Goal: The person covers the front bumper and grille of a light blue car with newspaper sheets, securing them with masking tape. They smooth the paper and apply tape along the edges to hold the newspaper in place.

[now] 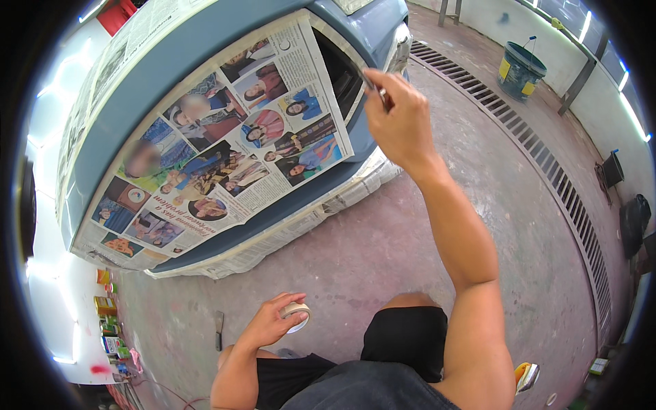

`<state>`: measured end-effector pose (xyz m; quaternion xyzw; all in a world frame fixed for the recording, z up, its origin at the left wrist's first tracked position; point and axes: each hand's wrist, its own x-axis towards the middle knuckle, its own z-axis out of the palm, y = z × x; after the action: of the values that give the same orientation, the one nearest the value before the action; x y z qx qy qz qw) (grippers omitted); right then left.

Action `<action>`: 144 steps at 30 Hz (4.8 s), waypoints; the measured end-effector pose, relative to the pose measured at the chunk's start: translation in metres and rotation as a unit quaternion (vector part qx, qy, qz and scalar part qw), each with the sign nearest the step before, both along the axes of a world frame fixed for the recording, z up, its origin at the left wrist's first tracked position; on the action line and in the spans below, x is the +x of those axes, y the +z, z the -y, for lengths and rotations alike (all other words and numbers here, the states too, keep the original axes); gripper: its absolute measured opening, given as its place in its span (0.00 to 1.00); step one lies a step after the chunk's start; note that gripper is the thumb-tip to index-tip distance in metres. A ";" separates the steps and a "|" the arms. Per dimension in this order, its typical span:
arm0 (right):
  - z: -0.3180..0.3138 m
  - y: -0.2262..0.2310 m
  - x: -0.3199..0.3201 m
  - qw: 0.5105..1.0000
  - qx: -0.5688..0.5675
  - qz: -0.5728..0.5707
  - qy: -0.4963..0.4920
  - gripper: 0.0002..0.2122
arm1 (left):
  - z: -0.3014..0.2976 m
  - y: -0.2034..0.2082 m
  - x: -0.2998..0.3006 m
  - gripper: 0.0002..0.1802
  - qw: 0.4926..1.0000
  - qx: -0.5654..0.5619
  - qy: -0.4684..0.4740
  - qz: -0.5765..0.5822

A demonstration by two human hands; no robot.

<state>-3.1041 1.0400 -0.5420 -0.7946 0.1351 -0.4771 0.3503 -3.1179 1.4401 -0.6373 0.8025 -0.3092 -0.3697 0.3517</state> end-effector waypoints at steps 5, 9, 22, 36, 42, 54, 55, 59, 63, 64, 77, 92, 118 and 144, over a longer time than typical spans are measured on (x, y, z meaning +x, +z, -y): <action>-0.025 -0.051 -0.027 0.914 0.134 -0.252 0.288 0.17 | -0.005 -0.004 0.001 0.27 1.000 -0.002 0.000 -0.005; -0.048 -0.100 -0.028 0.784 -0.032 -0.433 0.443 0.18 | 0.000 0.006 -0.002 0.28 0.998 0.028 -0.053 -0.009; -0.219 -0.324 0.103 0.529 -0.258 -0.656 0.473 0.12 | -0.068 0.044 -0.036 0.32 0.980 -0.018 -0.163 0.116; -0.391 -0.226 0.076 0.630 -0.253 -0.431 0.594 0.17 | -0.197 0.082 -0.021 0.33 0.970 -0.093 -0.043 0.219; -0.414 -0.042 0.121 0.771 -0.166 -0.185 0.586 0.10 | -0.218 0.070 -0.010 0.32 0.962 -0.152 -0.083 0.214; -0.435 -0.030 0.095 0.801 -0.165 -0.246 0.520 0.10 | -0.270 0.062 0.000 0.41 0.953 -0.202 -0.083 0.210; -0.432 -0.031 0.096 0.801 -0.172 -0.250 0.516 0.09 | -0.271 0.056 0.000 0.41 0.951 -0.217 -0.070 0.210; -0.418 -0.013 0.088 0.810 -0.112 -0.317 0.480 0.09 | -0.273 0.062 0.005 0.43 0.961 -0.214 -0.036 0.174; -0.385 -0.001 0.076 0.826 -0.121 -0.309 0.456 0.09 | -0.259 0.066 0.009 0.38 0.961 -0.226 0.051 0.154; -0.374 0.001 0.073 0.823 -0.103 -0.327 0.453 0.09 | -0.254 0.061 0.008 0.36 0.949 -0.247 0.117 0.155; -0.324 0.038 0.057 0.764 -0.200 -0.223 0.571 0.11 | -0.203 0.051 0.036 0.30 0.784 -0.466 0.410 -0.026; -0.148 -0.026 0.023 0.711 -0.056 -0.338 0.614 0.36 | -0.006 0.026 0.023 0.26 0.867 -0.340 0.365 -0.009; 0.079 -0.065 -0.006 0.493 0.542 0.171 0.659 0.26 | 0.222 0.105 0.030 0.39 0.714 0.019 0.160 0.681; 0.049 -0.075 0.012 0.977 0.083 0.165 0.108 0.11 | 0.180 -0.028 0.034 0.23 0.799 -0.222 0.501 0.249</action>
<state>-3.0918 0.9913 -0.6175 -0.6834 0.0276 -0.5479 0.4817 -3.0838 1.2599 -0.6657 0.8095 -0.0150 0.1490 0.5677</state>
